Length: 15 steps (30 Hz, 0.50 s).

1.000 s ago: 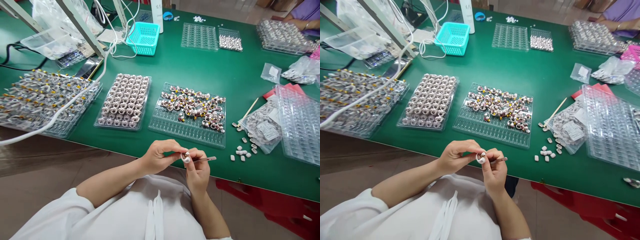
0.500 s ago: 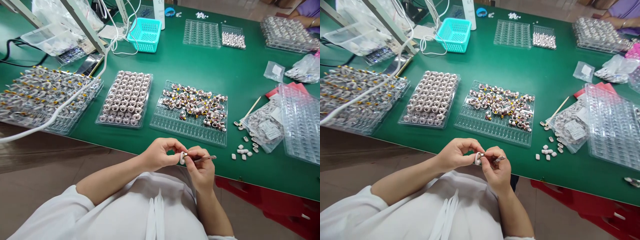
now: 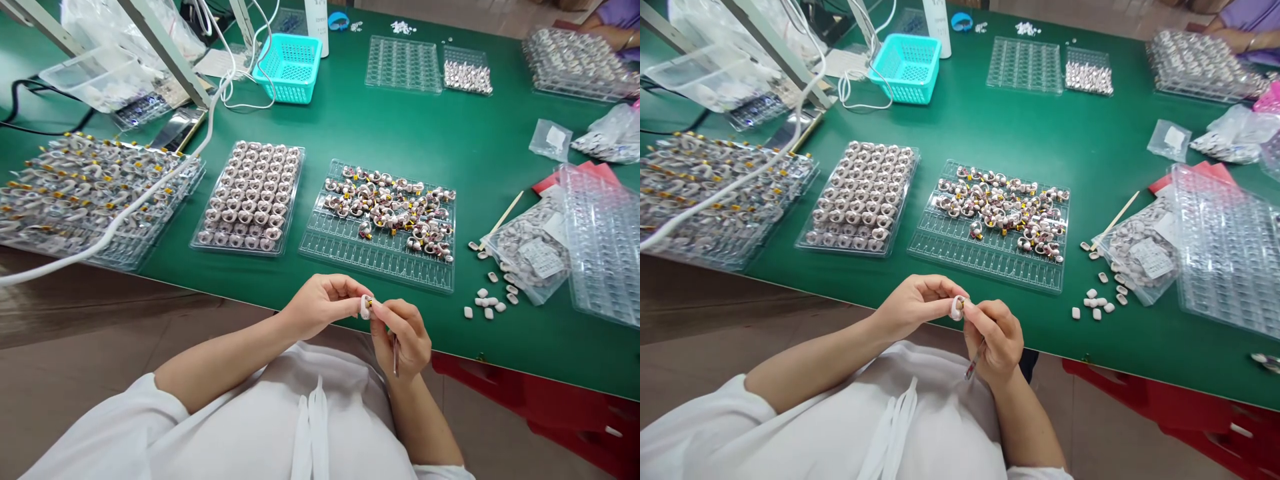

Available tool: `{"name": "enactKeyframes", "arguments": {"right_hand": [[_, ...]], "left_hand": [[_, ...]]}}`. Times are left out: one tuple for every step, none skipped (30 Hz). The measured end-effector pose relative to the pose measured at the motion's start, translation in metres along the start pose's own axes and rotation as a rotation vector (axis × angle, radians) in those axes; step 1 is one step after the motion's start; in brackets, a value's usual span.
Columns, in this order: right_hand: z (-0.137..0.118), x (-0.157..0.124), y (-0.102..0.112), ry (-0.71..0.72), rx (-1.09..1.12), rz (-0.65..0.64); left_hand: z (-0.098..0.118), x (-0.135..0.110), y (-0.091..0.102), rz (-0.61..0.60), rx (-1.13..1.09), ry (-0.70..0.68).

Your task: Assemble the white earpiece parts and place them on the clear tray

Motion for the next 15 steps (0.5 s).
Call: {"name": "enactKeyframes", "arguments": {"right_hand": [[0.0002,-0.0007,0.0002,0.002,-0.004,0.010],[0.0002,-0.0013,0.0004,0.003,-0.003,0.022],[0.0000,-0.0017,0.0004,0.004,-0.001,0.030],[-0.0004,-0.0019,0.0002,0.008,0.004,0.036],[-0.0007,-0.0021,0.0000,0.011,0.011,0.039],[-0.0009,-0.0020,-0.0003,0.013,0.021,0.041],[-0.0010,-0.0019,-0.0006,0.014,0.032,0.041],[-0.0010,-0.0018,-0.0008,0.015,0.043,0.043],[-0.0008,-0.0016,-0.0010,0.015,0.052,0.044],[-0.0007,-0.0013,-0.0013,0.016,0.060,0.043],[-0.0007,-0.0011,-0.0015,0.019,0.065,0.040],[-0.0009,-0.0008,-0.0016,0.024,0.069,0.039],[-0.0011,-0.0005,-0.0017,0.028,0.071,0.035],[-0.0014,-0.0002,-0.0018,0.031,0.073,0.032],[-0.0017,0.0002,-0.0018,0.032,0.070,0.027]], "left_hand": [[-0.0003,-0.0003,-0.0002,-0.003,-0.003,0.005],[-0.0004,-0.0008,-0.0003,-0.006,-0.005,0.007],[-0.0004,-0.0013,-0.0005,-0.010,-0.005,0.009],[-0.0001,-0.0018,-0.0007,-0.014,-0.005,0.008],[0.0002,-0.0022,-0.0009,-0.019,-0.005,0.005],[0.0006,-0.0025,-0.0009,-0.022,-0.005,0.000],[0.0009,-0.0027,-0.0009,-0.024,-0.003,-0.004],[0.0011,-0.0028,-0.0007,-0.024,0.001,-0.009],[0.0011,-0.0028,-0.0004,-0.025,0.009,-0.014],[0.0011,-0.0027,0.0000,-0.024,0.019,-0.020],[0.0009,-0.0026,0.0004,-0.022,0.030,-0.026],[0.0007,-0.0025,0.0008,-0.021,0.040,-0.032],[0.0005,-0.0023,0.0012,-0.019,0.046,-0.038],[0.0003,-0.0022,0.0016,-0.017,0.050,-0.042],[0.0001,-0.0021,0.0020,-0.014,0.052,-0.047]]}}
Point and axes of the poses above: each hand's wrist, its own x-axis towards the middle knuckle, its own y-axis out of the back of the hand, z = x × y, the point moved 5 cm from there along x, towards the middle knuckle, and after that the axes turned 12 degrees about z, right-handed, at the moved point
